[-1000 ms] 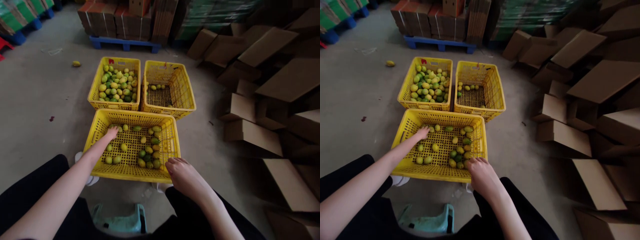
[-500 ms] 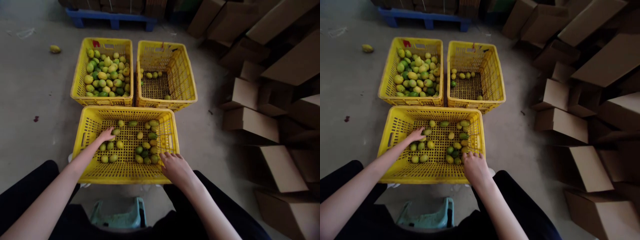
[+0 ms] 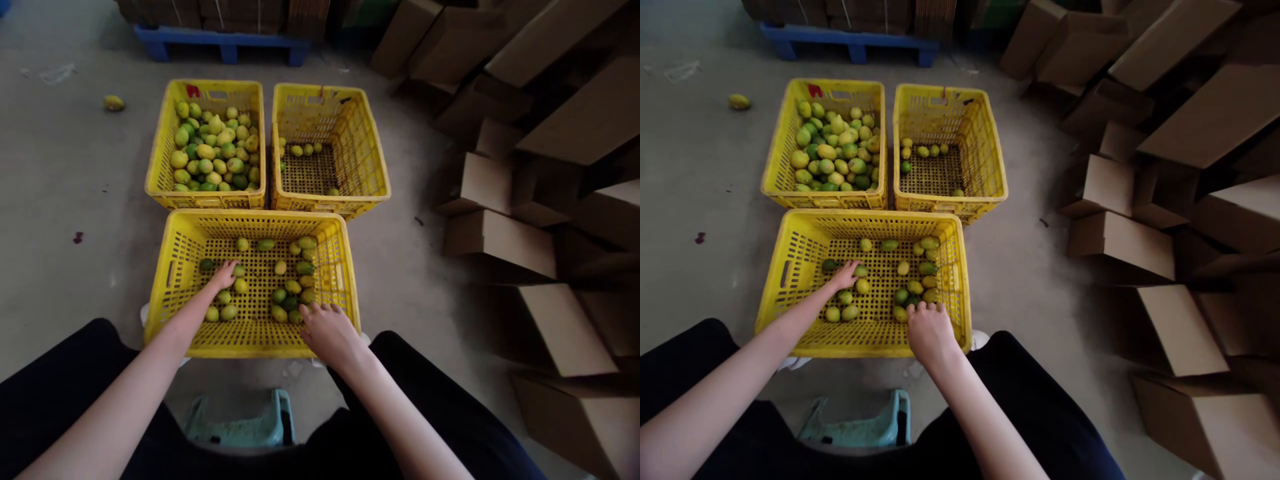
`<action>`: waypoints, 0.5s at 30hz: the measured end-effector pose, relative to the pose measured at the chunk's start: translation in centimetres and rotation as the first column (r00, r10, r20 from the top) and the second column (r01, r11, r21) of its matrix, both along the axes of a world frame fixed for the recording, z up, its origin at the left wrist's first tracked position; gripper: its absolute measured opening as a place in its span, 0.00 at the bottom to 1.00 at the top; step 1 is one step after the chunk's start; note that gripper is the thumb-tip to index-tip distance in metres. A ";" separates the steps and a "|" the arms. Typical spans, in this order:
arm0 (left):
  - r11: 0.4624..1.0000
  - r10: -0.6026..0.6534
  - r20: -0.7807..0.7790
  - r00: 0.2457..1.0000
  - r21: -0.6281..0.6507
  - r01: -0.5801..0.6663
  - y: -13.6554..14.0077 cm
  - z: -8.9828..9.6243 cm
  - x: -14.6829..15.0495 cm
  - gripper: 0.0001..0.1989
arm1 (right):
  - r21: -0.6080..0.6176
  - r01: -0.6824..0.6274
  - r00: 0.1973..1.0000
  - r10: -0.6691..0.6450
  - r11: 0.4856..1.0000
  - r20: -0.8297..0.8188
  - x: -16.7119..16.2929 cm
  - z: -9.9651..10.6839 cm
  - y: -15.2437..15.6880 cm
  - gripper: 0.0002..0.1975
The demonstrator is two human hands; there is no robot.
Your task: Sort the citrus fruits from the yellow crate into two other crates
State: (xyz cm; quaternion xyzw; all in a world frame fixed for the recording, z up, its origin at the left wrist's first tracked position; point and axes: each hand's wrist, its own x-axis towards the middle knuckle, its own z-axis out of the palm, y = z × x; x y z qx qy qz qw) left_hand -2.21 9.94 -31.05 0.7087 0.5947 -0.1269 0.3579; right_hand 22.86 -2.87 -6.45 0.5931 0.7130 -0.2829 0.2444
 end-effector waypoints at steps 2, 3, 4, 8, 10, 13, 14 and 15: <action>0.999 -0.028 0.053 0.998 -0.040 0.030 -1.0 0.3 0.6 0.22 | 0.030 -0.028 1.000 0.029 0.999 -0.013 -0.3 0.1 0.2 0.16; 0.996 -0.043 0.067 0.997 -0.072 0.048 -1.8 0.5 1.0 0.20 | 0.036 -0.041 0.999 0.042 0.998 -0.014 -0.5 0.2 0.3 0.17; 0.991 -0.059 0.073 0.996 -0.119 0.068 -2.6 0.8 1.3 0.17 | 0.037 -0.053 0.998 0.053 0.998 -0.015 -0.7 0.3 0.3 0.17; 0.942 -0.031 0.089 0.996 -0.331 0.060 -5.7 2.5 2.7 0.14 | 0.029 -0.064 0.998 0.065 0.998 -0.014 -1.0 0.5 0.6 0.17; 0.938 0.060 0.109 0.992 -0.346 -0.018 -6.0 4.1 3.0 0.12 | 0.041 -0.058 0.998 0.059 0.997 -0.022 -1.0 0.8 0.6 0.17; 0.944 0.138 0.184 0.973 -0.321 -0.073 -4.3 7.8 2.6 0.11 | 0.066 -0.056 0.998 0.057 0.996 -0.026 -0.8 1.3 0.5 0.17; 0.946 0.135 0.222 0.966 -0.319 -0.059 -3.5 9.5 2.3 0.11 | 0.074 -0.053 0.998 0.055 0.996 -0.020 -0.7 1.6 0.4 0.16; 0.941 0.134 0.279 0.951 -0.337 -0.034 -2.6 11.4 1.8 0.12 | 0.076 -0.047 0.999 0.048 0.996 -0.010 -0.7 2.0 0.4 0.16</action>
